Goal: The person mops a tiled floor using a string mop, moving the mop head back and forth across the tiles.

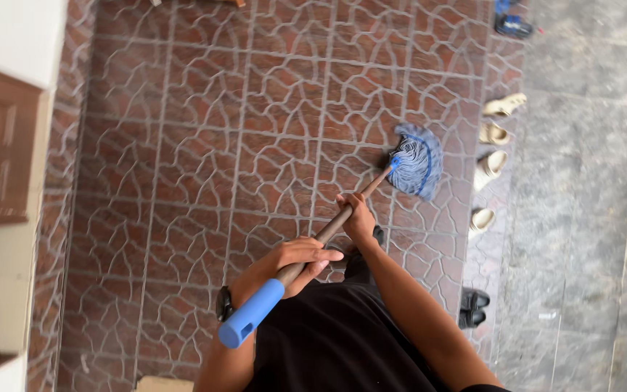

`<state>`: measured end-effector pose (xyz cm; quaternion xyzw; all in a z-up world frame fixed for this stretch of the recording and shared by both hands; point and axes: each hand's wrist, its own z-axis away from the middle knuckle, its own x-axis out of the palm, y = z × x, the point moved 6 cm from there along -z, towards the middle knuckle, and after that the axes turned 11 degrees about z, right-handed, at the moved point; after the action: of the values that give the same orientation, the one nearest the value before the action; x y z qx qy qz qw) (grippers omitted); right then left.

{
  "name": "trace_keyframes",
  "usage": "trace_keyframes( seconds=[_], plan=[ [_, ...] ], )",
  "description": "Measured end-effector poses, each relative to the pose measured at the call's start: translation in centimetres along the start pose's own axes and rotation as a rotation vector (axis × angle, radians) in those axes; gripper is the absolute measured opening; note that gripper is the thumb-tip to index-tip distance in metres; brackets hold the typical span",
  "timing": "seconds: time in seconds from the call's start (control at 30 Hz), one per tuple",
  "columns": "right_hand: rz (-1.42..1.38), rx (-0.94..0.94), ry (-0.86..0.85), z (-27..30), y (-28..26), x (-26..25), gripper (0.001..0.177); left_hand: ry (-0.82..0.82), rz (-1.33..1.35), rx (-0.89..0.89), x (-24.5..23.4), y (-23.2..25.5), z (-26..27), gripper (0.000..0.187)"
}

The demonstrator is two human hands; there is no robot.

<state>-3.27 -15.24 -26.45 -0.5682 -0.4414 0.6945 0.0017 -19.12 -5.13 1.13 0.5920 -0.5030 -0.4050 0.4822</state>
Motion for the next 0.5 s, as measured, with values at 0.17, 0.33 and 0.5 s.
trace_keyframes(
  seconds=[0.17, 0.33, 0.5],
  plan=[
    [0.032, -0.018, -0.135, 0.9, -7.7, 4.4, 0.032, 0.167, -0.066, 0.005, -4.0, 3.2, 5.2, 0.031],
    [-0.049, -0.105, -0.258, 2.4, -15.1, 8.0, 0.029, 0.297, -0.153, 0.038, -6.4, 7.0, 10.1, 0.039],
    [-0.092, -0.196, -0.353, 4.5, -20.6, 11.5, 0.029, 0.335, -0.294, 0.001, -7.0, 9.9, 13.2, 0.041]
  ],
)
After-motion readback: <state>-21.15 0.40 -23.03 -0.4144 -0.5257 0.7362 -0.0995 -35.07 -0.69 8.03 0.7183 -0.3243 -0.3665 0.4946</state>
